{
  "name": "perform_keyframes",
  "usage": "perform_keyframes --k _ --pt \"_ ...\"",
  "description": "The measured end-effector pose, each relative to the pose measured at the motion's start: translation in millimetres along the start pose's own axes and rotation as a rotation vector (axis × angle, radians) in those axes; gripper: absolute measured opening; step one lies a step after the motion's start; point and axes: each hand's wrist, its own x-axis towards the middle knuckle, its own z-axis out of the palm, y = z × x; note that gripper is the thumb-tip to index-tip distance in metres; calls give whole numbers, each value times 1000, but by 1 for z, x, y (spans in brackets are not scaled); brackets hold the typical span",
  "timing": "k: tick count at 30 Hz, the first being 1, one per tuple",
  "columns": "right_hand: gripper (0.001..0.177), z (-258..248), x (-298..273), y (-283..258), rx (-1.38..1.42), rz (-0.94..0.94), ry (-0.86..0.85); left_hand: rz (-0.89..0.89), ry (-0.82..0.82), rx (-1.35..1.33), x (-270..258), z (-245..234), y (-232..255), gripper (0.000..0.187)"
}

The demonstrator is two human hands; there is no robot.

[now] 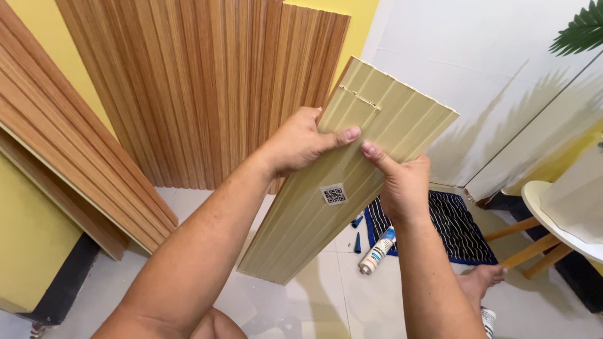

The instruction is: The person cuts a rectangular opening in a wood-look wall panel using a utility knife, then removes the cutout piece. They apply adhesive to the back of the panel and mount it onto a yellow wall, aligning it with existing panels and a light switch.

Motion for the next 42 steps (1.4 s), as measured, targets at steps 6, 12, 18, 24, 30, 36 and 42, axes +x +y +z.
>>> perform_keyframes --k 6,12,18,24,30,36,42 --pt "34 2 0 1 23 22 -30 39 -108 -66 5 -14 -6 60" --pt "34 2 2 3 30 11 -27 6 -90 -39 10 -16 -7 61" --pt "42 -8 7 -1 -18 83 -68 29 1 -88 2 -1 -2 55" --pt "76 -4 21 -48 -414 -325 117 288 178 -227 -8 10 0 33" --pt "58 33 38 -127 -1553 -874 -243 371 270 58 -12 18 6 27" --pt "34 76 59 -150 -1489 52 -548 420 309 175 -26 19 16 23" --pt "32 86 64 -146 -1448 48 -594 290 284 115 -29 8 29 21"
